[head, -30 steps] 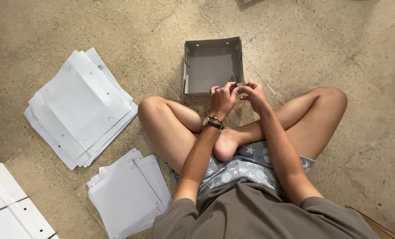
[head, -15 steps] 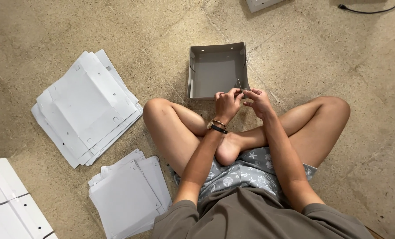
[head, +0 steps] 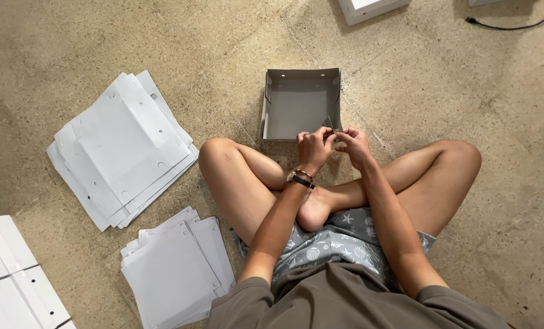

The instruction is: The person assembles a small cardboard box by hand. They fold the side flaps upward, tuck the tabs into slots, and press the seams to secure the structure. The finished box is held briefly at the end.

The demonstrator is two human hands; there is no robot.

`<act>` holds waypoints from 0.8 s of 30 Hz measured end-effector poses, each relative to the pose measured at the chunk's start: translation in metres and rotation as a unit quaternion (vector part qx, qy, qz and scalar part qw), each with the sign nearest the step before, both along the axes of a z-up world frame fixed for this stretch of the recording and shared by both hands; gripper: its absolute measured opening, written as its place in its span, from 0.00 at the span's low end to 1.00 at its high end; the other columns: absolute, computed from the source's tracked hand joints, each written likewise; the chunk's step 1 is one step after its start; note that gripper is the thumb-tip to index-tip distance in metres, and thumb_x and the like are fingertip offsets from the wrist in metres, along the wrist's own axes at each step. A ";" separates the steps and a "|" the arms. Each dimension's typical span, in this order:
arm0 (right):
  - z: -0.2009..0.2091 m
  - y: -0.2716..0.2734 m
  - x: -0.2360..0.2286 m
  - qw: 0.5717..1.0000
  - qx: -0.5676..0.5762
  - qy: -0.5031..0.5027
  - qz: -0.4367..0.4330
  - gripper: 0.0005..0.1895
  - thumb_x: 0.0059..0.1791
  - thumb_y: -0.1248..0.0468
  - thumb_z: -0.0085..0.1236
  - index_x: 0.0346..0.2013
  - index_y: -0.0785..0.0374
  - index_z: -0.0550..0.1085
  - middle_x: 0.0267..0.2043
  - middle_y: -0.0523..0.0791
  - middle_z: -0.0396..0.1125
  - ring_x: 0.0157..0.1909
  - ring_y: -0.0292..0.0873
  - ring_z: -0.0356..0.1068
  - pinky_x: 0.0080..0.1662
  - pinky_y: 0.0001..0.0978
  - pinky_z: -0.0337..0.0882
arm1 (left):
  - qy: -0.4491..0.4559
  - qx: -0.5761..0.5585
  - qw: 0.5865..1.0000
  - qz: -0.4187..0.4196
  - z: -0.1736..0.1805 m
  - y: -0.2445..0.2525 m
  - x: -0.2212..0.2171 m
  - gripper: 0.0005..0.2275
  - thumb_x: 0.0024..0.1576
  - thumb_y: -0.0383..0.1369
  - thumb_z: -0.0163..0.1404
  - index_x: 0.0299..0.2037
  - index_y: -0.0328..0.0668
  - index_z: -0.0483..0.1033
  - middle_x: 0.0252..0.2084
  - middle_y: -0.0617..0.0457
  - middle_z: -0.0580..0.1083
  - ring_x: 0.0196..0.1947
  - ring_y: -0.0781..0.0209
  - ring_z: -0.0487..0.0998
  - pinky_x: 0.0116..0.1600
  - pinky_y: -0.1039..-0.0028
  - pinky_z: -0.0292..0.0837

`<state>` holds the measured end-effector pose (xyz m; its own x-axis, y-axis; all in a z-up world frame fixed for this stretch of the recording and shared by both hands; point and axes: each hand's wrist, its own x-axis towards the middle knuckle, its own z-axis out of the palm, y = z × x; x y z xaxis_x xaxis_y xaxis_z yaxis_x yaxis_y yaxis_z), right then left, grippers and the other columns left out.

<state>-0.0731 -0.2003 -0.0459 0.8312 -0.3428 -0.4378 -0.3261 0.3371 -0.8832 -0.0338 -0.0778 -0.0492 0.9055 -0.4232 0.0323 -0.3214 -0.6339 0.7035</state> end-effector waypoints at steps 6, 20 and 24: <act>0.012 0.006 0.000 1.000 0.000 0.002 -0.012 0.08 0.41 0.61 0.59 0.26 0.61 0.71 0.26 0.41 0.67 0.31 0.34 0.67 0.30 0.29 0.72 | 0.004 0.009 1.000 0.004 0.003 0.001 0.001 0.10 0.56 0.41 0.42 0.44 0.55 0.70 0.35 0.56 0.76 0.39 0.59 0.77 0.56 0.62 0.56; 0.002 0.016 -0.002 0.986 -0.155 -0.023 -0.062 0.10 0.45 0.58 0.55 0.31 0.62 0.75 0.27 0.46 0.68 0.31 0.39 0.70 0.28 0.28 0.70 | -0.022 0.033 0.999 0.016 0.003 -0.006 -0.006 0.11 0.56 0.40 0.41 0.46 0.55 0.71 0.45 0.58 0.70 0.48 0.60 0.71 0.56 0.60 0.55; -0.004 0.013 -0.002 0.987 -0.151 -0.026 -0.045 0.10 0.46 0.57 0.53 0.32 0.59 0.76 0.30 0.43 0.69 0.33 0.37 0.68 0.30 0.28 0.70 | -0.038 0.047 0.998 0.007 -0.011 -0.009 -0.007 0.12 0.56 0.38 0.40 0.48 0.56 0.70 0.44 0.59 0.71 0.50 0.62 0.69 0.56 0.59 0.52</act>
<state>-0.0749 -0.1868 -0.0501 0.8101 -0.5246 -0.2617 -0.2581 0.0817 -0.9627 -0.0405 -0.0870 -0.0603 0.9078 -0.4150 0.0607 -0.3616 -0.7012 0.6144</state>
